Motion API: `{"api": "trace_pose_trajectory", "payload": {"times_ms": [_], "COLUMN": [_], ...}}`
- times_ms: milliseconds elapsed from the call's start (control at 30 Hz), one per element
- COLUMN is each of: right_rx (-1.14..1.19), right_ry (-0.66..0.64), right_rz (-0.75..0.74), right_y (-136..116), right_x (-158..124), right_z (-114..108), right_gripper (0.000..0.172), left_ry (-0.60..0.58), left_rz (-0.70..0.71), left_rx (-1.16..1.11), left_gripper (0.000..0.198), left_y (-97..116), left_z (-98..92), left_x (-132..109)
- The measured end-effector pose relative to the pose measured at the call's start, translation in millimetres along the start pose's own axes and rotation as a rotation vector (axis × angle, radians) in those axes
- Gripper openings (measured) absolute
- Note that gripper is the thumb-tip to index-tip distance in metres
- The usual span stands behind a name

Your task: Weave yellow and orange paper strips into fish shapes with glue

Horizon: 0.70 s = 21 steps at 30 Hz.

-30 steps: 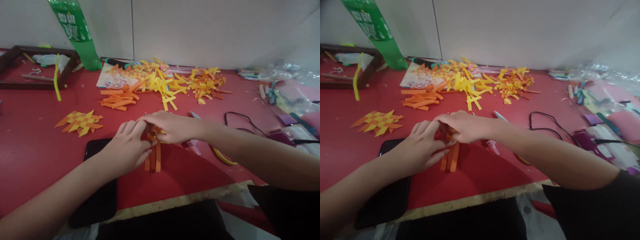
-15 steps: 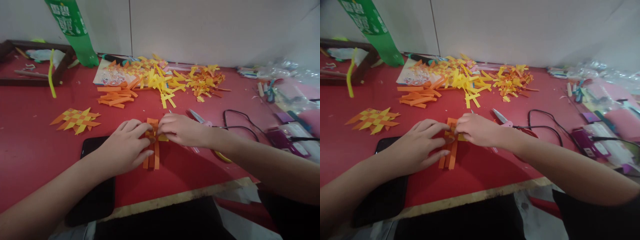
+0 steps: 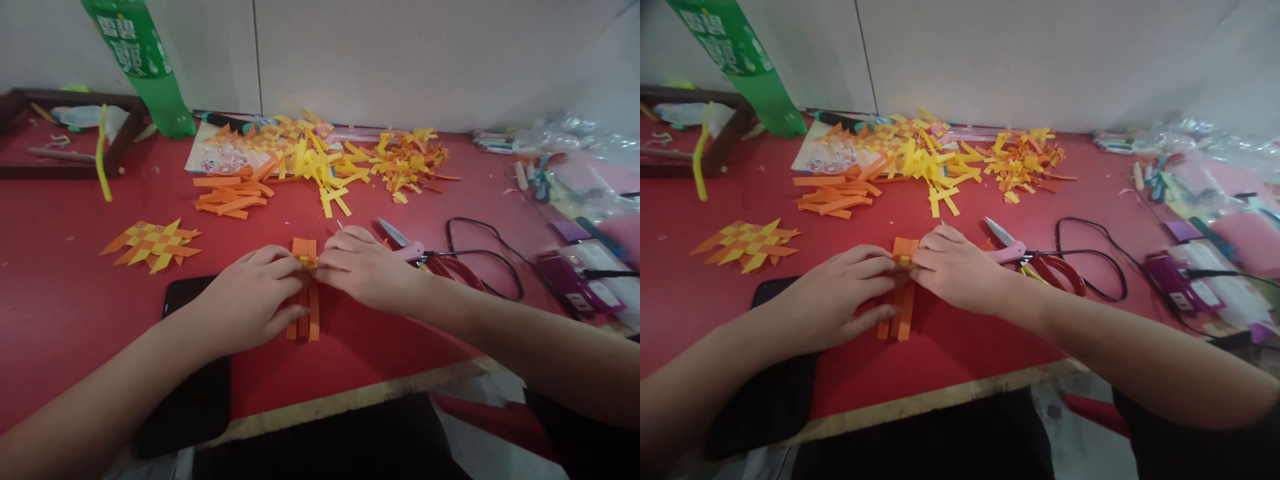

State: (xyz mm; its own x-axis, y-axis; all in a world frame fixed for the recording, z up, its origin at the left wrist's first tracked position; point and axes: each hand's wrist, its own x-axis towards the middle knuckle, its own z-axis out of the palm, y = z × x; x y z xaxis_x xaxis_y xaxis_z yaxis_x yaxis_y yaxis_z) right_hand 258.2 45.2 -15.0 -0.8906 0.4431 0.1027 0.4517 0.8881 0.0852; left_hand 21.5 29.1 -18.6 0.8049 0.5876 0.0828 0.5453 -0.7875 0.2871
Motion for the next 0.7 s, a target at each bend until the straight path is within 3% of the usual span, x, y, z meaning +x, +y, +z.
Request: {"api": "trace_pose_trajectory", "payload": {"times_ms": [233, 500, 700], "right_rx": [0.029, 0.022, 0.013], "right_ry": [0.102, 0.120, 0.060], "right_rz": [-0.002, 0.023, 0.129], "right_y": [-0.3, 0.0, -5.9], "right_x": [-3.2, -8.2, 0.3], "right_z": [9.2, 12.2, 4.6], "right_gripper": [0.027, 0.026, 0.026], "left_ry": [0.007, 0.029, 0.005], "left_rz": [0.012, 0.019, 0.008], "left_rx": [0.007, 0.009, 0.010], "left_gripper": [0.027, 0.027, 0.027], "left_y": [-0.9, -1.7, -0.9], "left_z": [1.0, 1.8, 1.3], "left_x": [-1.3, -1.8, -2.0]}}
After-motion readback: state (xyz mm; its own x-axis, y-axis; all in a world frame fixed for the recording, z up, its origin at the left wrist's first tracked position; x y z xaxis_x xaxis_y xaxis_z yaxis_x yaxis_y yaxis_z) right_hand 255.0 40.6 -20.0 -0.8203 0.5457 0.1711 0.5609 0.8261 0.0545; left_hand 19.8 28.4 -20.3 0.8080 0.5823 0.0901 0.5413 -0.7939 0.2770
